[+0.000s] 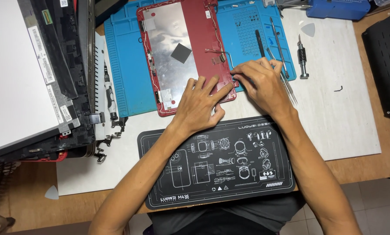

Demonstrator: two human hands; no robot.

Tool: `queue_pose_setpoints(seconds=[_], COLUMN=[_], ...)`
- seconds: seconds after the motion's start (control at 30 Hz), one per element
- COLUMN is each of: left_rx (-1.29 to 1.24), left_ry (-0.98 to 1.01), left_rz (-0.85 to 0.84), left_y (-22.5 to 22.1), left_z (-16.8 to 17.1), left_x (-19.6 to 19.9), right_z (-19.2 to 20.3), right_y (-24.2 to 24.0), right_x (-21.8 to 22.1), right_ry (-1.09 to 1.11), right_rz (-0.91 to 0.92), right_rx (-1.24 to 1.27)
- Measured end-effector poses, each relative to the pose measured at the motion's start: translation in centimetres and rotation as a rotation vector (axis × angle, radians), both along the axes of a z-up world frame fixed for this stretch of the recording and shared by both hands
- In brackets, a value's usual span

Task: Routing and seating internal cables into the guide channels of a laptop display assembly.

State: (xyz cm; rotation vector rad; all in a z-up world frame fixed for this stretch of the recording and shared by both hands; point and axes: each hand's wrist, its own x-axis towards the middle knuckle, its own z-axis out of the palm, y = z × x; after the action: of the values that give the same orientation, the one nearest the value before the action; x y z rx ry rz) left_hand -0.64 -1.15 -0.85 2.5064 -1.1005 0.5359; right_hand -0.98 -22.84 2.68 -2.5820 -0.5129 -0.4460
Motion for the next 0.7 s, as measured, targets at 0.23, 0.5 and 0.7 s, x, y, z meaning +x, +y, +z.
queue_pose_setpoints(seconds=[0.23,0.5,0.7], left_rx=[-0.015,-0.041,-0.027], left_ry=[0.024,-0.012,-0.083], left_rz=[0.000,0.003,0.018], left_y=[-0.2,-0.1,-0.1], left_z=[0.1,-0.5,-0.6], left_x=[-0.2,-0.8,-1.0], right_z=[-0.3,-0.3,-0.4], right_y=[-0.1,0.0,0.1], right_x=[-0.1,-0.4,-0.6], right_ry=[-0.001,-0.003,0.009], right_rz=[-0.003,-0.005,0.027], right_rx=[0.005,0.002,0.024])
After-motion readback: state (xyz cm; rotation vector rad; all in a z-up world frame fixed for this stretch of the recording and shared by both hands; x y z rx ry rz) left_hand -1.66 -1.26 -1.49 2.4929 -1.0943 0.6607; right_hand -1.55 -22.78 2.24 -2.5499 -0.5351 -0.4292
